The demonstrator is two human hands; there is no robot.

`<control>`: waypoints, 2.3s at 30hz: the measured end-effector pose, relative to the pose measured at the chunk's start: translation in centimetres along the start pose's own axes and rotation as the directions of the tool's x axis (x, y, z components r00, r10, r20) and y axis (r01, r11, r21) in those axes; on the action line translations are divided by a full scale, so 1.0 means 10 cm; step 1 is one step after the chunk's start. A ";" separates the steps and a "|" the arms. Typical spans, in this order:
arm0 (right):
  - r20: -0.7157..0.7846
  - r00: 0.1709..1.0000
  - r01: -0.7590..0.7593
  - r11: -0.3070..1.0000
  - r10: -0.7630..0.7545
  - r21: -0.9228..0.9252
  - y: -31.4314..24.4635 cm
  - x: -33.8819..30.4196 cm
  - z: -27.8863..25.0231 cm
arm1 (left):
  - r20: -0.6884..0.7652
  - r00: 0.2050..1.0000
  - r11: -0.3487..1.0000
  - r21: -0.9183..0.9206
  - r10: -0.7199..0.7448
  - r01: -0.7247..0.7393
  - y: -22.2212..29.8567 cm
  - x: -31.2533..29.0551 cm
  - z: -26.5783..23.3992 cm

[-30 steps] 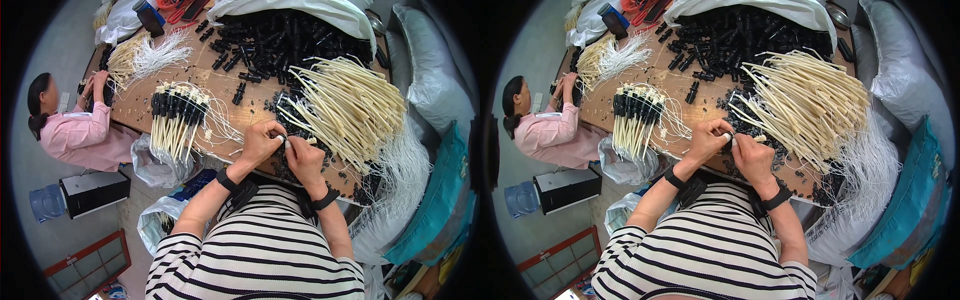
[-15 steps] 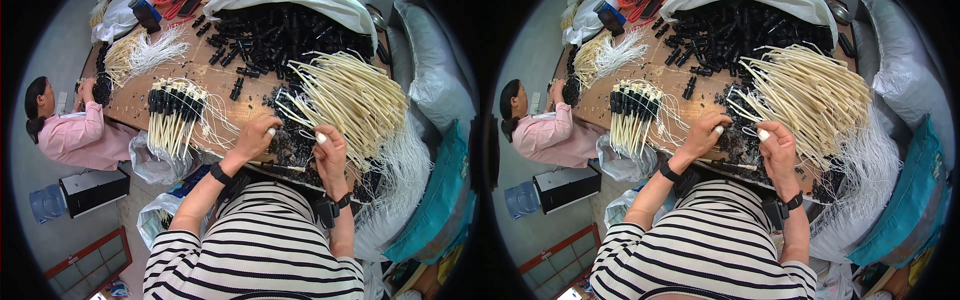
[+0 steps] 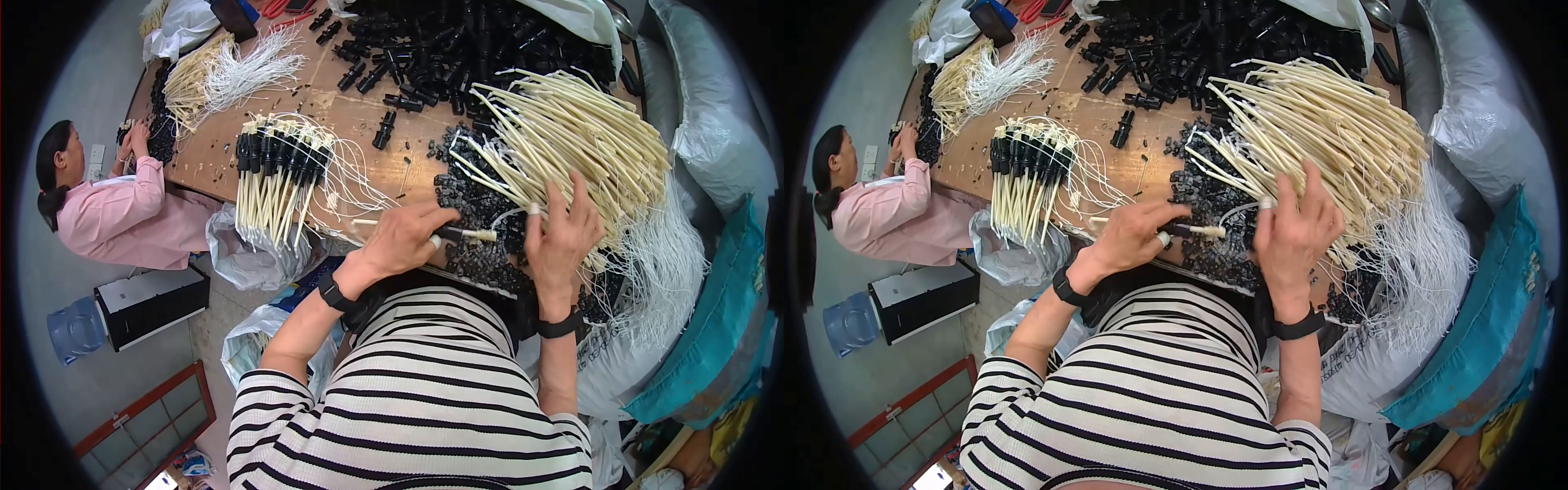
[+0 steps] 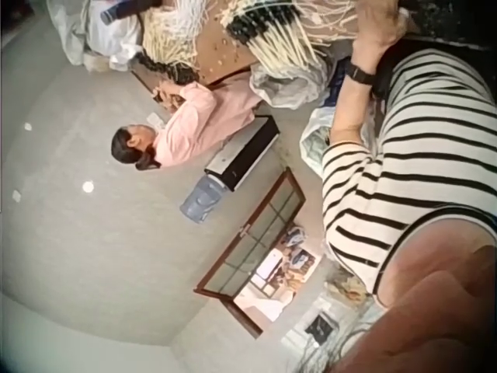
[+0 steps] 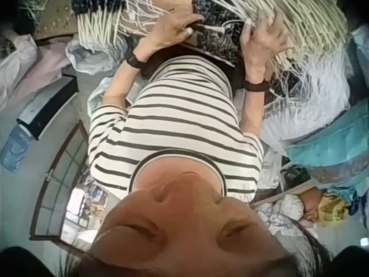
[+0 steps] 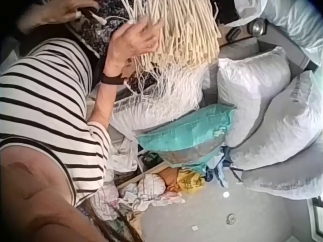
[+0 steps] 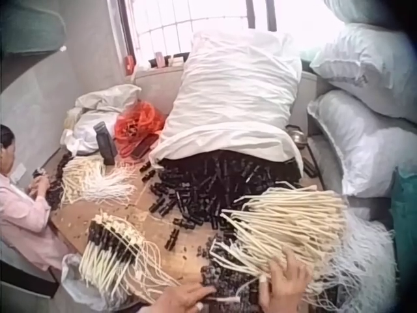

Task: The person picks up a black plastic component and a white cord, threading the cord through the component by hand. They then slide a small grey bead onto the cord and place the completed assembly onto a pile on the table.

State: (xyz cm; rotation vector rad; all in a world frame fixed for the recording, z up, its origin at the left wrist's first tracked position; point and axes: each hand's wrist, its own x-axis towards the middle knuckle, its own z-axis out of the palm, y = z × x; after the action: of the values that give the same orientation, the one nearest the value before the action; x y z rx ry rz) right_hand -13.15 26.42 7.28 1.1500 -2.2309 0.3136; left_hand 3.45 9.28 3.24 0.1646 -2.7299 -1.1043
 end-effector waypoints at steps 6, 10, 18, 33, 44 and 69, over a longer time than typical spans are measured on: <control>0.589 0.802 -0.538 0.312 -0.094 0.783 -0.25 -0.14 0.05 | -0.113 0.981 0.987 -0.014 0.158 -0.161 0.11 0.14 -0.08; 0.570 0.809 -0.556 -0.129 0.142 0.821 0.03 -0.30 0.17 | -0.120 0.924 0.912 -0.252 -0.363 0.325 -0.04 0.04 -0.20; 0.487 0.843 -0.385 0.376 -0.228 0.843 -0.16 -0.05 -0.04 | 0.230 0.731 0.259 -0.832 -0.642 0.490 -0.03 0.18 -0.16; 0.346 0.938 -0.280 0.646 0.026 0.711 -0.46 -0.22 0.21 | 0.017 0.958 0.949 -0.130 -0.288 0.287 -0.12 0.17 -0.01; 0.439 0.895 -0.328 0.543 -0.083 0.773 -0.47 -0.23 0.29 | 0.138 0.967 0.976 -0.026 -0.213 0.218 0.00 0.23 -0.03; 0.273 0.961 -0.188 0.619 -0.044 0.762 -0.53 -0.27 0.25 | -0.240 0.968 0.953 -0.302 -0.076 0.000 -0.06 0.20 -0.02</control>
State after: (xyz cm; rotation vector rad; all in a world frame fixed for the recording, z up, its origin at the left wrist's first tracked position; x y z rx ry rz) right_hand -8.72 23.92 3.32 1.6040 -2.4291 1.3679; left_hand 1.51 8.42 3.24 0.2905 -2.3164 -1.3887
